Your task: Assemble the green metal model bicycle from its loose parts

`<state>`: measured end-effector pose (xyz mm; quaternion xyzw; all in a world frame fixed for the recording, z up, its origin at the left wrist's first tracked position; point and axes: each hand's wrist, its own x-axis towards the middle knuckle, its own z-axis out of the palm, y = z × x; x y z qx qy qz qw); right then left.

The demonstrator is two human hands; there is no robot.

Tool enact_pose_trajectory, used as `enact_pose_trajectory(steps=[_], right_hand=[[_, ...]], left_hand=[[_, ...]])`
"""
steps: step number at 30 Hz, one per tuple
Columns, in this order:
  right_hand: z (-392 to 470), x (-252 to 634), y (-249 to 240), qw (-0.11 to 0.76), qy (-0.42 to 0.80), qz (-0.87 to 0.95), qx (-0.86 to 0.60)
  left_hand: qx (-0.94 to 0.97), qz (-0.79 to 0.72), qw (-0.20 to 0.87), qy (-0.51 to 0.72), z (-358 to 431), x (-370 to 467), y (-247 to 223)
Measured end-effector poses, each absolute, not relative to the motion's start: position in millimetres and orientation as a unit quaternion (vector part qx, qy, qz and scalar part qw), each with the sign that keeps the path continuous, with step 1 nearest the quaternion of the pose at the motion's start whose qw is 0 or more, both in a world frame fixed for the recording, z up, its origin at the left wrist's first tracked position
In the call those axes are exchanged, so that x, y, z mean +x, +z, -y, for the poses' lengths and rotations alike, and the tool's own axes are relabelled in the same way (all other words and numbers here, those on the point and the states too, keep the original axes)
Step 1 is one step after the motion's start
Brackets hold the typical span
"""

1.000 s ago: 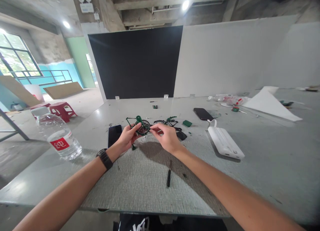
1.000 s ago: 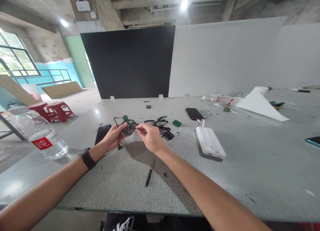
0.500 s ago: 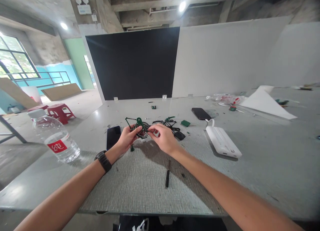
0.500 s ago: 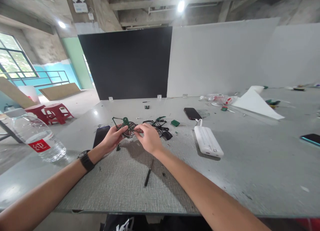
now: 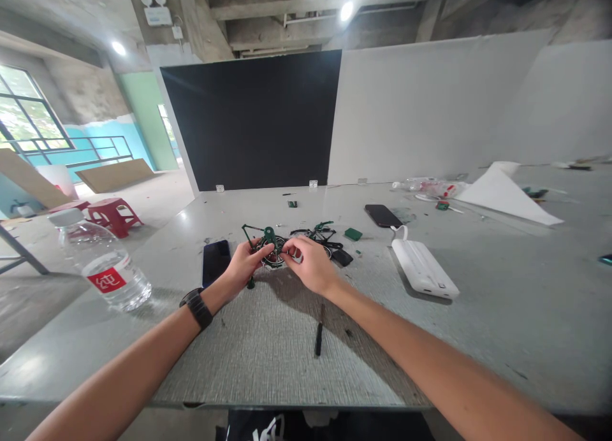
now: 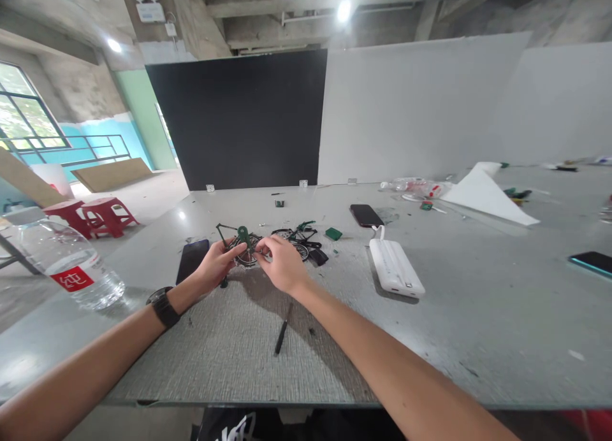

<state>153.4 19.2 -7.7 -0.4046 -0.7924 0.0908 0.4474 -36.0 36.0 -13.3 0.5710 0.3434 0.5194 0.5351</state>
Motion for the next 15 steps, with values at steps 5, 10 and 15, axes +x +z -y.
enact_pose_trajectory(steps=[5,10,15], right_hand=[[-17.5,152.1,-6.8,0.446,0.095,0.797,-0.396],[-17.0,148.9,-8.4,0.446,0.095,0.784,-0.422],[-17.6,149.3,-8.8,0.424,0.086,0.789,-0.436]], left_hand=[[0.555,-0.353,0.550,0.515,-33.1,-35.0,-10.2],[0.568,-0.354,0.534,0.517,-32.9,-34.8,-9.4],[0.583,-0.364,0.513,0.514,-34.8,-36.3,-12.2]])
